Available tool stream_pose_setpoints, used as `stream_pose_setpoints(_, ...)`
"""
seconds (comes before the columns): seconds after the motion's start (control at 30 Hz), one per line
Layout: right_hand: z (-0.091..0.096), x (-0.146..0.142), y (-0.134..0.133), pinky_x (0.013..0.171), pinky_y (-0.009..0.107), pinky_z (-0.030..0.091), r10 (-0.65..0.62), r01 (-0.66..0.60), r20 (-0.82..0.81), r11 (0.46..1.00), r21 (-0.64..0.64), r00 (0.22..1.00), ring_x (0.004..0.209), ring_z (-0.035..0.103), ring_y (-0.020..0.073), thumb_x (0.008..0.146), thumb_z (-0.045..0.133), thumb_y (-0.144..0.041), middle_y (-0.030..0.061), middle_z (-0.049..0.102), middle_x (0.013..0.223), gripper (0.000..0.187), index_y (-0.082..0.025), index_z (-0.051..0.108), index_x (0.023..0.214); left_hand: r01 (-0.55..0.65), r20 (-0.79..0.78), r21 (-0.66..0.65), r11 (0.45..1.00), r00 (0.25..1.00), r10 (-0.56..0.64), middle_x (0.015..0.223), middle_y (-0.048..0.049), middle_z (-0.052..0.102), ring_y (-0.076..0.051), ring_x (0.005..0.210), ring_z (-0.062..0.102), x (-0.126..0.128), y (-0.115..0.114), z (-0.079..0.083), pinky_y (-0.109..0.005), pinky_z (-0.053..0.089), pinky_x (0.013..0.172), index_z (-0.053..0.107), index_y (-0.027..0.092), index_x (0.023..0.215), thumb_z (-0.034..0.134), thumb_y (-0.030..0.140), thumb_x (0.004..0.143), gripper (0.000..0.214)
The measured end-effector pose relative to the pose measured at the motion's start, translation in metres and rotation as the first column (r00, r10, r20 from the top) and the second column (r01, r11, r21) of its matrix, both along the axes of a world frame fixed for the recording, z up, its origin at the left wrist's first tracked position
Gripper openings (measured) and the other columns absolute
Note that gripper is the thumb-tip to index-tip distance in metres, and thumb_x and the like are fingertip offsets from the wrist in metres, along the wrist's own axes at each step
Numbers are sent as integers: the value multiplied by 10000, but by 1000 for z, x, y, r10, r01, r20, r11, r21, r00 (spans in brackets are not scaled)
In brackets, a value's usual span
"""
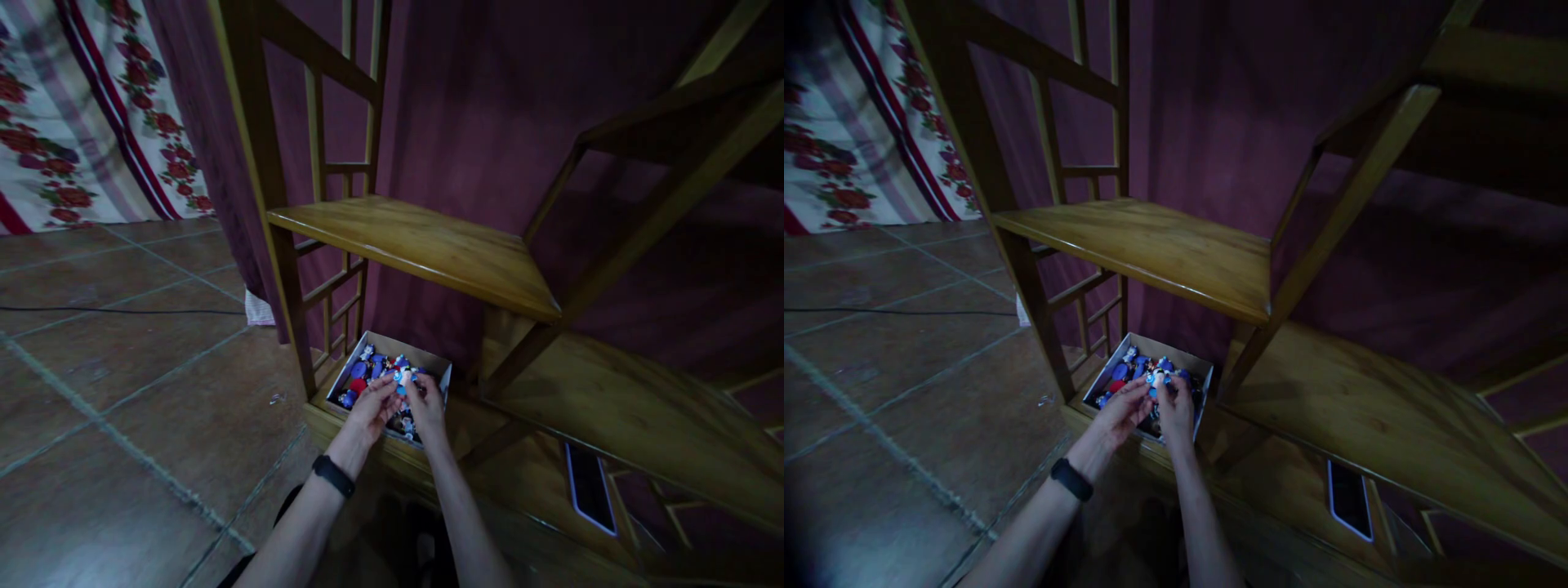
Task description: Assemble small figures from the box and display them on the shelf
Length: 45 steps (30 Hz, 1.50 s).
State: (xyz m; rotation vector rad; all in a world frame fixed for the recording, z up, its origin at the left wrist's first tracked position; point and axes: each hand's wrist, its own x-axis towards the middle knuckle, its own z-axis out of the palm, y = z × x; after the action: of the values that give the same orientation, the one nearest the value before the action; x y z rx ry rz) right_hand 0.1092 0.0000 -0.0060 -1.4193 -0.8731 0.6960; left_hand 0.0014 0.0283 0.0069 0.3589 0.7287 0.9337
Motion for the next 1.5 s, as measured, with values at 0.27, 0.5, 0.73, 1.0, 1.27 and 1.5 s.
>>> stream_pose_setpoints(0.27, 1, 4, 1, 610, 283, 496, 77, -88, -227, 995, -38, 971, 644, 600, 172, 677, 617, -440, -6, 637, 715, 271, -221, 633, 835, 17, 1, -66, 998, 1000, -17, 634, -21, 624, -91, 512, 610, -2, 4, -1, -177, 515, 509, 566, 128, 793, 625, 74, 749, 91)
stream_pose_setpoints(0.5, 5, 3, -2, 605, 288, 515, 84, -98, -263, 994, -41, 961, 617, 603, 154, 648, 649, -406, -21, 621, 712, 230, -209, 606, 759, 40, 0, -61, 997, 999, -40, 595, -12, 604, -78, 502, 605, -4, 3, 2, -153, 517, 505, 580, 115, 717, 617, 45, 750, 85)
stream_pose_setpoints(0.73, 4, 2, -4, 618, 287, 515, 85, -101, -344, 994, -30, 935, 623, 588, 137, 612, 687, -412, -23, 607, 720, 276, -197, 603, 764, 70, 3, -44, 997, 998, -70, 583, -9, 605, -76, 492, 604, -4, 3, -2, -147, 516, 504, 574, 114, 707, 624, 43, 742, 94)
stream_pose_setpoints(1.0, 7, 2, -8, 680, 322, 519, 121, -140, -527, 990, 4, 841, 677, 626, 165, 582, 734, -400, 3, 643, 727, 317, -203, 609, 795, 33, -5, -70, 997, 999, -34, 619, -16, 623, -92, 526, 615, -3, 0, 1, -186, 528, 536, 579, 135, 810, 638, 99, 746, 94)
stream_pose_setpoints(1.27, 11, 4, -8, 684, 302, 506, 186, -201, -445, 980, 14, 876, 721, 628, 164, 634, 681, -491, 14, 663, 828, 356, -203, 631, 837, 60, -17, -22, 998, 998, -60, 643, -24, 647, -90, 532, 616, -3, -1, 7, -181, 521, 533, 591, 135, 792, 689, 159, 716, 126)
stream_pose_setpoints(1.5, 8, 6, -7, 660, 299, 502, 169, -177, -406, 984, 19, 898, 716, 610, 162, 610, 707, -462, 5, 654, 799, 325, -194, 624, 776, 72, -43, 31, 997, 997, -70, 621, -9, 647, -74, 501, 601, -2, -1, 4, -166, 517, 522, 604, 128, 753, 689, 78, 695, 115)
